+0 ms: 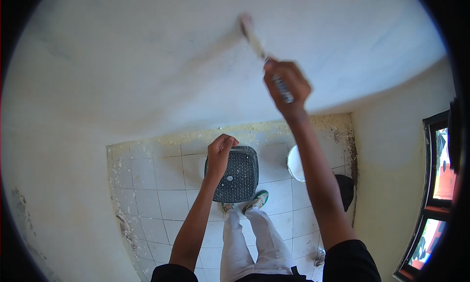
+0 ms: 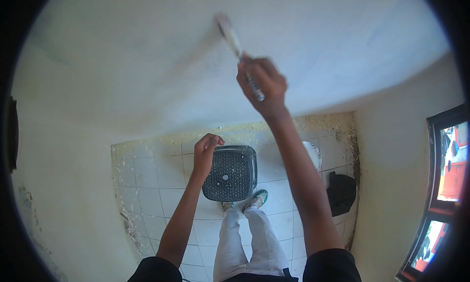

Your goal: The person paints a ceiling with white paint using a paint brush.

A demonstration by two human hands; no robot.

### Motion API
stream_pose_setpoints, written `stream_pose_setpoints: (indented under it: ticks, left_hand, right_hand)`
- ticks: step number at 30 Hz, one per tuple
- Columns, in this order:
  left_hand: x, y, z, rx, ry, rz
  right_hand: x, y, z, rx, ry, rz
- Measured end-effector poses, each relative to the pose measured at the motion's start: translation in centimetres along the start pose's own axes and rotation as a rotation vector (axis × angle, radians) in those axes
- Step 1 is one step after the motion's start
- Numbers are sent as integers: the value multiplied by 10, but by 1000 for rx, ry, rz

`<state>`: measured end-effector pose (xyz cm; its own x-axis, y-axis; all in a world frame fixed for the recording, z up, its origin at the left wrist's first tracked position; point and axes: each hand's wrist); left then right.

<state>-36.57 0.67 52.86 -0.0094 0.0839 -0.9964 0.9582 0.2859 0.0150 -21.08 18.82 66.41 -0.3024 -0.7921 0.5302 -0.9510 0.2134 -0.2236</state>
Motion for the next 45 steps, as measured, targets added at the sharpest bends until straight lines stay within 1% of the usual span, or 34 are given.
stream_pose_setpoints:
  ticks: [2, 3, 4, 5, 7, 8, 11, 14, 15, 17, 18, 19, 22, 23, 25, 26, 31, 34, 36, 40, 42, 43, 45]
  left_hand:
    - [-9, 1, 7, 15, 4, 19]
    - [-19, -2, 7, 29, 11, 31]
    - [-29, -6, 10, 45, 26, -6]
    - [-43, -10, 14, 49, 57, -15]
    - [-74, -17, 21, 69, 9, -65]
    - [-91, -22, 22, 70, 39, -71]
    - [-134, -33, 41, 64, 98, -74]
    - [-166, -32, 62, -1, 92, -30]
    - [-173, -27, 68, 12, 115, -25]
    - [-188, -9, 87, -26, 55, 98]
    - [-194, 1, 93, -8, 54, 132]
    - [-199, 11, 100, 3, 58, 136]
    - [-212, 43, 104, 160, 57, 188]
    - [-215, 55, 105, 168, 71, 195]
    - [-222, 76, 104, 218, 94, 228]
    - [-225, 84, 104, 260, 114, 289]
    - [-234, 137, 104, 306, 139, 346]
    - [-236, 176, 100, 310, 123, 342]
    - [-234, 207, 94, 278, 119, 365]
    - [-228, 270, 81, 233, 98, 400]
    - [-221, 295, 77, 238, 97, 423]
    - [-219, 302, 73, 248, 113, 446]
    - [-214, 311, 67, 231, 120, 444]
  right_hand:
    - [-14, 7, 46, 202, 222, 29]
    - [-24, 9, 70, 303, 300, 93]
    - [-30, 7, 91, 354, 318, 157]
    - [-24, -2, 102, 374, 378, 134]
    - [11, -24, 105, 316, 448, 101]
    - [29, -33, 103, 290, 494, 72]
    - [87, -71, 88, 293, 475, 74]
    - [131, -108, 82, 236, 490, 126]
    - [145, -119, 82, 215, 474, 134]
    - [175, -140, 87, 119, 566, 71]
    - [192, -149, 87, 88, 626, 84]
    - [203, -156, 92, 79, 623, 91]
    - [223, -176, 97, -39, 659, 121]
    - [228, -184, 96, -49, 646, 127]
    - [239, -197, 95, -89, 688, 151]
    - [242, -205, 94, -106, 677, 168]
    - [228, -247, 84, -161, 661, 174]
    - [208, -279, 64, -177, 619, 178]
    - [189, -305, 54, -167, 605, 170]
    - [161, -364, 30, -96, 588, 187]
    - [141, -390, 25, 31, 502, 214]
    - [125, -398, 20, 43, 502, 205]
    - [94, -407, 9, 218, 266, 336]
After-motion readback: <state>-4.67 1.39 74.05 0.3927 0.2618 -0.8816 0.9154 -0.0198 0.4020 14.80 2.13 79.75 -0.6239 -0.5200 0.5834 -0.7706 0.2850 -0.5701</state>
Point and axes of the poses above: each hand's wrist, its own z-axis away from the middle knuckle, its own y-axis out of the palm, x = y × z, and after that the axes turned 11 degrees about y, right-handed
